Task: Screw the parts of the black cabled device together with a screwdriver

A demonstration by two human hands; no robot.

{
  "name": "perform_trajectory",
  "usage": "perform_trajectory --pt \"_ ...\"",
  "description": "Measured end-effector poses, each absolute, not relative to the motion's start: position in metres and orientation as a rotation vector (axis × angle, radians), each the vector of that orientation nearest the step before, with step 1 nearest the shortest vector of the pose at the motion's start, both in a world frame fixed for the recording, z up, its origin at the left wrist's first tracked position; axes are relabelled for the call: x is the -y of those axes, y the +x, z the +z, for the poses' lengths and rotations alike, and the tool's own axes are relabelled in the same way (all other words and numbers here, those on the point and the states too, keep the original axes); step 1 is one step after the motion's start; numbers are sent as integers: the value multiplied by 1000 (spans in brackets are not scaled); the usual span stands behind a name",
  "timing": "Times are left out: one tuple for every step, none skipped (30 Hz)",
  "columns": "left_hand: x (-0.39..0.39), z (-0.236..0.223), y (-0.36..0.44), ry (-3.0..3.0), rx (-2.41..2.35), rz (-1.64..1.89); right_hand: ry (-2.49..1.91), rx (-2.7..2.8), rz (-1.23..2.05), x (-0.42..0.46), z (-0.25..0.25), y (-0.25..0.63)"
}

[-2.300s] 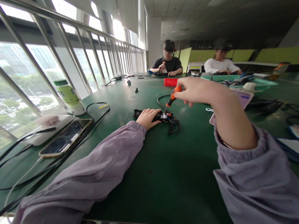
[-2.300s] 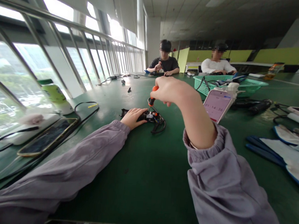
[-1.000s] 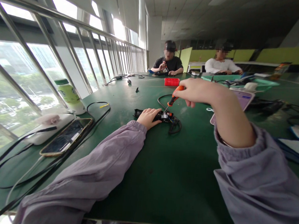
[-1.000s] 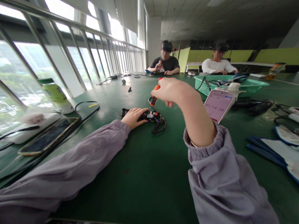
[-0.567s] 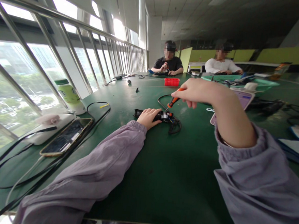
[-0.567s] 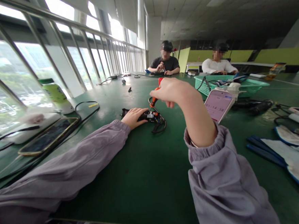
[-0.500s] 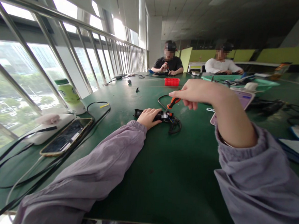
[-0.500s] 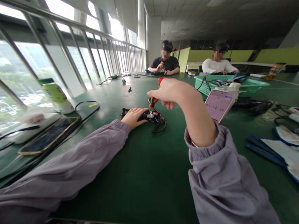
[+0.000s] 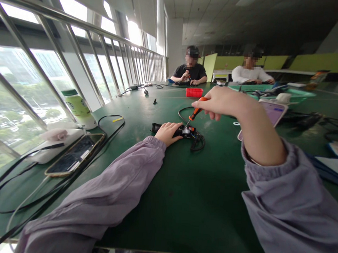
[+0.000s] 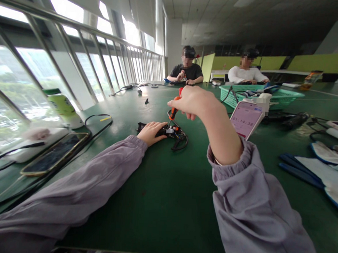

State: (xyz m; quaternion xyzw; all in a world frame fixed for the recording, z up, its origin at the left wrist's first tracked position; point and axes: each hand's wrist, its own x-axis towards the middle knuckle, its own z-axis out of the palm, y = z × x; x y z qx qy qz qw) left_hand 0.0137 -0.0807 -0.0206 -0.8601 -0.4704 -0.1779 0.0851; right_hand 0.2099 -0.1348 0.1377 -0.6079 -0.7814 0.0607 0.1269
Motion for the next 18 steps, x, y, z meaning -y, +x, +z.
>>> perform_trajectory --pt "81 -21 14 -2565 1400 -531 -1737 2276 164 134 137 210" --pt "80 -21 14 -2565 1398 -532 -1716 2283 168 134 137 210" --pt "80 -21 14 -2566 1398 -534 -1712 2291 188 134 137 209" --pt "80 -22 14 -2566 1399 -537 -1724 2297 222 134 138 209" --pt "80 -22 14 -2566 1401 -539 -1749 2299 257 135 138 209" --pt "80 -22 14 -2566 1402 -540 -1777 2295 285 135 138 209" --pt "80 -22 14 -2566 1402 -541 -1800 2286 296 135 138 209" --pt "80 -22 14 -2566 1401 -540 -1815 2272 290 135 137 209" --pt "80 -22 14 -2565 1400 -540 -1820 2255 271 134 136 209" --pt "80 -22 14 -2564 1398 -540 -1814 2237 244 133 135 209" --pt "80 -22 14 -2563 1397 -538 -1799 2219 213 131 134 209" --pt "80 -22 14 -2561 1396 -536 -1778 2204 186 129 133 209" --pt "80 -22 14 -2559 1396 -532 -1756 2194 163 127 132 209" --pt "80 -22 14 -2557 1397 -528 -1733 2193 144 125 131 209" --pt "80 -21 14 -2556 1398 -522 -1714 2199 134 123 131 210" --pt "80 -21 14 -2555 1400 -519 -1701 2210 135 122 130 210" --pt "80 -21 14 -2554 1400 -518 -1688 2226 148 122 130 210" --pt "80 -21 15 -2553 1401 -519 -1676 2240 166 122 130 210"
